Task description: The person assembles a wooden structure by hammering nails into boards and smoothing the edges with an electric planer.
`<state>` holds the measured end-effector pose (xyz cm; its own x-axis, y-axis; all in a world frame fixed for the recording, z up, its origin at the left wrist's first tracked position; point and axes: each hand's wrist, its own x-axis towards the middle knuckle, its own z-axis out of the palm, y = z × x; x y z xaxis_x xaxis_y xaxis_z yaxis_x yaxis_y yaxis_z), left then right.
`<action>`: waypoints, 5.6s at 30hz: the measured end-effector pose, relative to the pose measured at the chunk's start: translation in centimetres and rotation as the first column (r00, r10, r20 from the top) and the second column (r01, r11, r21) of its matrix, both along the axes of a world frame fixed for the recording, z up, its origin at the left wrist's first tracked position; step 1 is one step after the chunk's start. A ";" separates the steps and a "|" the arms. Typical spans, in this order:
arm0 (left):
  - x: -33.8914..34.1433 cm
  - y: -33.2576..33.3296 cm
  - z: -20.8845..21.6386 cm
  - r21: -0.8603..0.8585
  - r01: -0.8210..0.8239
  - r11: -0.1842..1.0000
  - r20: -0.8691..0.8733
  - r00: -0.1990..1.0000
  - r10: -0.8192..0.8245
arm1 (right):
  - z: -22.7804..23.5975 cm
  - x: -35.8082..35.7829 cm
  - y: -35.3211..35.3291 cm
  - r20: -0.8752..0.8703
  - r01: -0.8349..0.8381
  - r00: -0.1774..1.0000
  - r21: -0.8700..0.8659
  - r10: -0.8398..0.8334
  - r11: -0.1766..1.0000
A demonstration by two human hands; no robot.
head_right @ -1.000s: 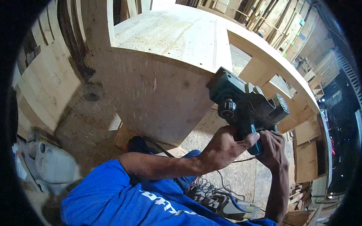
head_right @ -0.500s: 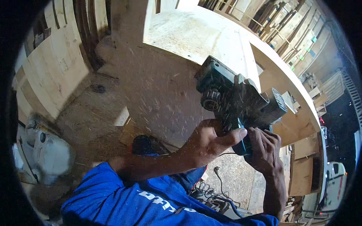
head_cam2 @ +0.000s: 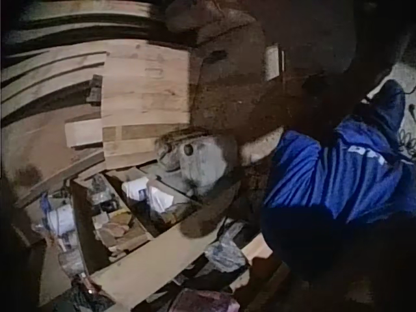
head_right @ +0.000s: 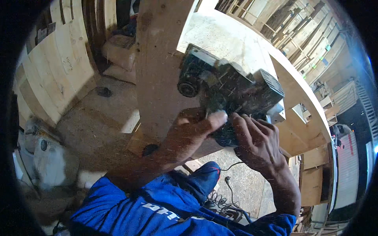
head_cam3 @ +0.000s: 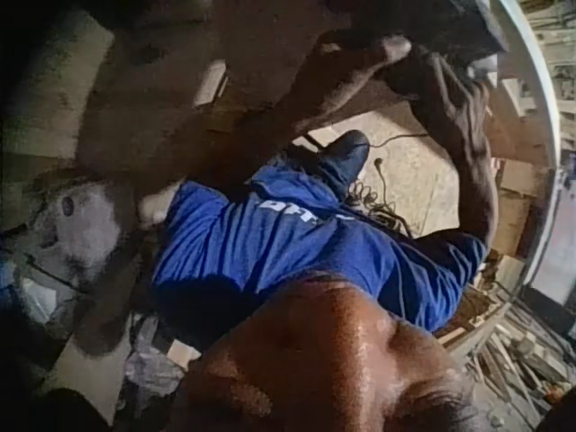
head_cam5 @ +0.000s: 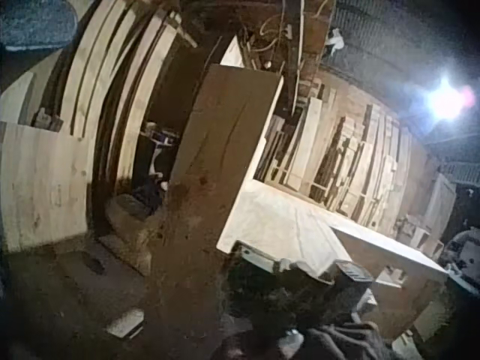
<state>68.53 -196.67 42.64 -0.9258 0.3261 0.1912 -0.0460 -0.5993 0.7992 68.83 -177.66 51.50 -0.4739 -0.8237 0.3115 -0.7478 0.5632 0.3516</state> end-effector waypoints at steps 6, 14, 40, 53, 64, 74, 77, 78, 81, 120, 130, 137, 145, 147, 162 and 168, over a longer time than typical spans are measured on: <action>-1.1 -3.1 -2.9 -0.127 -0.299 0.946 -0.192 0.943 0.273 | -0.3 -1.3 -4.8 0.011 -0.042 0.999 0.048 0.042 0.998; -0.7 -8.4 -2.2 -0.092 -0.436 0.895 -0.418 0.833 0.362 | -0.6 -2.1 -9.5 -0.006 -0.038 0.999 0.059 0.038 0.998; 5.7 20.1 -1.9 -0.135 0.016 0.991 -0.222 0.974 -0.046 | -4.7 10.6 23.6 -0.070 0.322 0.942 -0.084 -0.328 0.943; 5.3 22.7 -0.7 0.026 -0.017 1.000 -0.219 0.975 0.022 | -2.8 7.8 26.2 0.084 0.318 0.947 -0.098 -0.311 0.943; 3.6 15.8 -1.2 0.145 0.066 0.987 -0.149 0.988 -0.044 | -3.3 5.3 18.5 -0.072 0.263 0.961 -0.045 -0.265 0.964; 1.2 5.4 -1.9 0.167 -0.076 0.983 -0.063 0.994 0.087 | -2.0 1.3 4.3 0.010 0.076 0.997 -0.030 -0.076 0.997; -0.4 2.2 -2.2 0.031 -0.062 0.998 -0.108 0.992 0.065 | -1.5 0.7 0.5 -0.048 0.037 0.998 -0.034 -0.039 0.999; -0.7 1.0 -2.2 -0.012 -0.092 0.996 -0.141 0.986 0.089 | -1.4 0.6 -0.3 -0.051 0.038 0.998 -0.032 -0.040 0.999; -0.6 -2.3 -1.6 -0.135 -0.085 0.987 -0.077 0.994 0.075 | -1.5 0.0 -2.7 0.015 0.048 0.999 -0.024 -0.047 0.999; 3.5 8.9 -3.8 -0.004 0.179 0.984 -0.271 0.947 -0.173 | -4.3 8.1 12.9 0.163 0.352 0.918 0.083 -0.361 0.932; 4.5 21.7 -1.8 -0.106 -0.059 0.993 -0.344 0.939 0.019 | -4.9 9.0 27.9 -0.120 0.331 0.937 0.004 -0.328 0.944; 3.9 21.5 -2.3 -0.059 -0.179 0.982 -0.409 0.902 0.140 | -3.9 7.1 25.5 -0.008 0.325 0.946 0.006 -0.325 0.946; 2.5 14.9 -2.0 0.053 0.044 0.998 -0.217 0.976 -0.031 | -3.0 4.8 16.8 -0.043 0.247 0.968 -0.004 -0.247 0.969; 1.7 13.2 -2.2 0.115 0.036 0.993 -0.197 0.980 -0.012 | -2.2 4.5 14.1 0.045 0.283 0.958 0.010 -0.283 0.959; -1.0 -3.2 -1.7 -0.044 -0.421 0.906 -0.318 0.866 0.386 | -2.2 -1.1 -4.4 -0.076 -0.028 0.997 -0.041 0.025 0.999; -1.2 -7.6 -1.4 -0.133 -0.156 0.979 -0.028 0.988 0.154 | -1.8 -2.1 -8.1 -0.030 -0.051 0.998 -0.029 0.050 0.998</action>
<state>67.37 -204.25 41.23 -0.9640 0.2029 0.1719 0.0534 -0.4855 0.8726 66.75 -185.75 49.68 -0.4222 -0.8365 0.3492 -0.7653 0.5354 0.3573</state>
